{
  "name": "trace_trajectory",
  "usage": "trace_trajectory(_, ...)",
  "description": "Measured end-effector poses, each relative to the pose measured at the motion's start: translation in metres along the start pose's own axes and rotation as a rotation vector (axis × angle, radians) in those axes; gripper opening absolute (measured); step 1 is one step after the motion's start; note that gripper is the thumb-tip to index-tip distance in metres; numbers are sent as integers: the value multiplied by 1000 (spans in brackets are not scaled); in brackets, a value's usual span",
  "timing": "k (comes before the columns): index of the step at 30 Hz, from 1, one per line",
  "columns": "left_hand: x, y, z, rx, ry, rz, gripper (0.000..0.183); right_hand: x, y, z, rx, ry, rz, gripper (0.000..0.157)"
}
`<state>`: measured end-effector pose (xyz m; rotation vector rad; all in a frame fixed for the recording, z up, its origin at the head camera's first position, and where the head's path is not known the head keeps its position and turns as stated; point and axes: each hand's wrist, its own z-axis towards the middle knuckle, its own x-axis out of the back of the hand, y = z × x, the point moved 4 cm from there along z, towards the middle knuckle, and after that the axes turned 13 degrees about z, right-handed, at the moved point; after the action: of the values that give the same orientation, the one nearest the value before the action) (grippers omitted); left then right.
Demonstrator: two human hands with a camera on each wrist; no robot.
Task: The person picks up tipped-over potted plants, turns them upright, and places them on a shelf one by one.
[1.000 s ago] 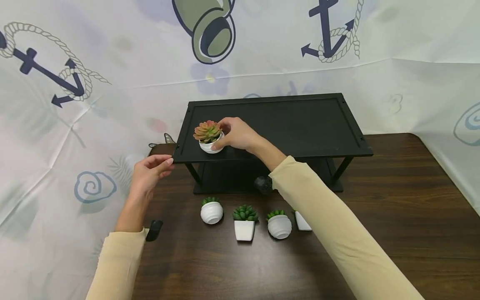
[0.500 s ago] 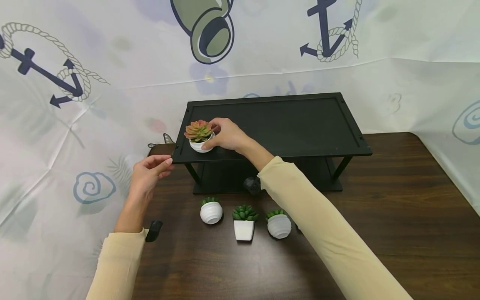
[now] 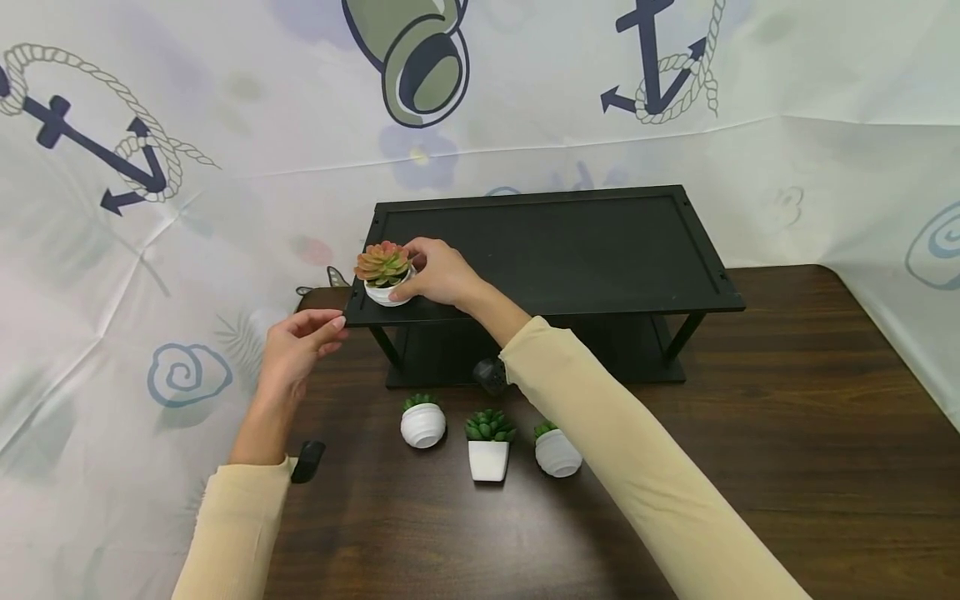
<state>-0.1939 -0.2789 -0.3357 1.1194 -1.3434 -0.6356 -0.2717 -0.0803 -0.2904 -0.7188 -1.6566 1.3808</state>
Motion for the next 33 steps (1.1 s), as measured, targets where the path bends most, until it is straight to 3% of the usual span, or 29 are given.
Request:
trace_trajectory(11,1,0,0,3,3,39,28,7,-3,-6,6,-23,48,54)
trace_trajectory(18,0,0,0,9,7,58,28,28,-7,-17,38,-71,111,56)
trace_trajectory(33,0,-1,1,8,7,50,27,70,-8,-60,82,-135,127,55)
